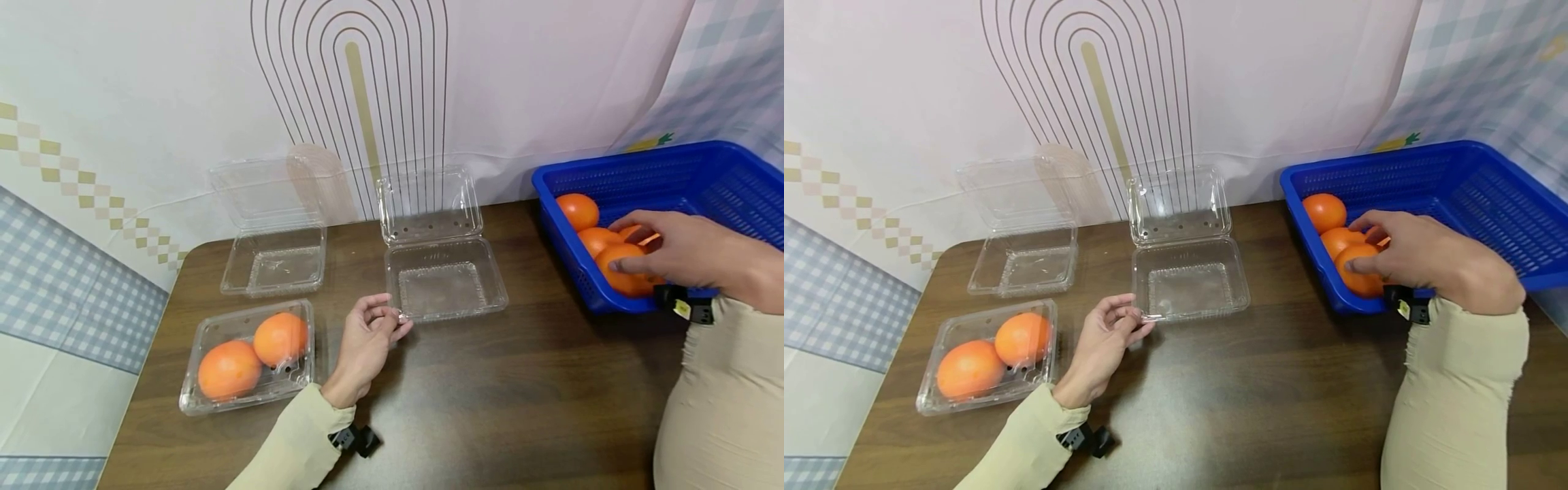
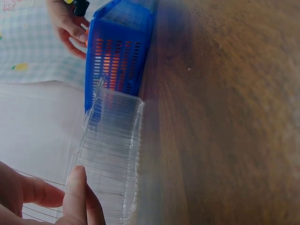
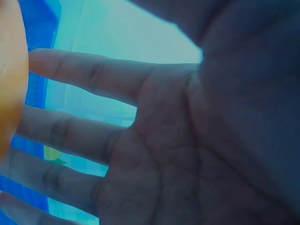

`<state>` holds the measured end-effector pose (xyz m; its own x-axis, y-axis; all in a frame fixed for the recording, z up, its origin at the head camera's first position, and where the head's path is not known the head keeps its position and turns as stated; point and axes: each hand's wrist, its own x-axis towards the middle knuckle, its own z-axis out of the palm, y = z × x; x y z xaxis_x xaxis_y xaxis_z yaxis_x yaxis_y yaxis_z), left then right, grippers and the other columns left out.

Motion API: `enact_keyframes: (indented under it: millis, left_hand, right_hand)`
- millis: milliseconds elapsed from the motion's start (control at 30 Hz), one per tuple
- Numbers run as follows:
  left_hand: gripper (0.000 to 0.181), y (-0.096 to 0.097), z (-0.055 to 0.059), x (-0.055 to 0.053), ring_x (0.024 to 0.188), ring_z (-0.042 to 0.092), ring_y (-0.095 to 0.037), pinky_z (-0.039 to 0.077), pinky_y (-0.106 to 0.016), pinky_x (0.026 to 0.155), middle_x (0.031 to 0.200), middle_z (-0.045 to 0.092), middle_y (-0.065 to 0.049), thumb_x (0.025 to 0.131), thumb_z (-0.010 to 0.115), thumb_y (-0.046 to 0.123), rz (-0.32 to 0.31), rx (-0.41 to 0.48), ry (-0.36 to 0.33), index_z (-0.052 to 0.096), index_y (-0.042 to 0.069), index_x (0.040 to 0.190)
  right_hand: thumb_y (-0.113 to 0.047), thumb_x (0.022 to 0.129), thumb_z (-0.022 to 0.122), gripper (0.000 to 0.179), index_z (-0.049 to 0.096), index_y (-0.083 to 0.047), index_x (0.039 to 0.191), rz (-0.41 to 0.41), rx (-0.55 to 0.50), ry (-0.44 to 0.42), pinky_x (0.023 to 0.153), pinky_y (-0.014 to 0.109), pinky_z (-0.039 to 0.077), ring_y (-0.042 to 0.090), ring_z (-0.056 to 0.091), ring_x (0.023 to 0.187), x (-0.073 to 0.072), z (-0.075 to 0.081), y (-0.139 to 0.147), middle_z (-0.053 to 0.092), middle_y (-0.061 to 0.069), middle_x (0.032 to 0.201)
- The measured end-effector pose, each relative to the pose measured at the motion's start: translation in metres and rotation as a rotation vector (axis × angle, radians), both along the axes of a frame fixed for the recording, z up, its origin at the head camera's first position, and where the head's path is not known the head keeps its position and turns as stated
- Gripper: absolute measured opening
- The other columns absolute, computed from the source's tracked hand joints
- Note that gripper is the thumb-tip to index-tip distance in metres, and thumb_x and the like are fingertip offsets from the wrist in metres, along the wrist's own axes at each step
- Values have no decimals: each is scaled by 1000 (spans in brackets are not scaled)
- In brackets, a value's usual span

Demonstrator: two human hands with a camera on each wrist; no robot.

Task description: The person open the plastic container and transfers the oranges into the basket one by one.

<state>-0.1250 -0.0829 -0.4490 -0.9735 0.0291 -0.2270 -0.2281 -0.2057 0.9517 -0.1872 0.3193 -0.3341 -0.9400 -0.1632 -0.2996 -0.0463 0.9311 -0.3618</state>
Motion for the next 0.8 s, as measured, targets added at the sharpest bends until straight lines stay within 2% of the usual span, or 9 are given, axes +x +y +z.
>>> enact_keyframes:
  millis: [133,533,667,800]
  left_hand:
    - [37,0,0,0,87,67,-14,64,-29,93,105,52,-12,102,48,-8,-2,-5,1,40,-11,137]
    - [37,-1,0,0,86,67,-14,64,-29,93,105,52,-12,101,48,-8,1,-3,0,40,-11,137]
    - [37,-1,0,0,87,67,-14,64,-29,93,105,52,-12,101,48,-9,1,-2,-2,40,-11,137]
    - [37,-1,0,0,88,67,-14,64,-29,93,105,52,-12,101,48,-9,-3,-2,-1,40,-10,137]
  right_hand:
    - [-28,95,73,63,45,10,138,-1,6,-5,80,60,57,56,55,111,-1,-1,1,55,40,125]
    - [-44,93,72,67,53,6,133,-52,77,-30,76,56,55,54,53,107,1,2,9,54,42,124]
    - [-52,90,73,70,57,3,132,-63,97,-25,73,52,54,51,55,104,0,4,8,56,39,122]
    - [-52,87,76,69,61,2,128,-60,108,-7,67,40,52,48,57,101,0,5,4,59,36,118]
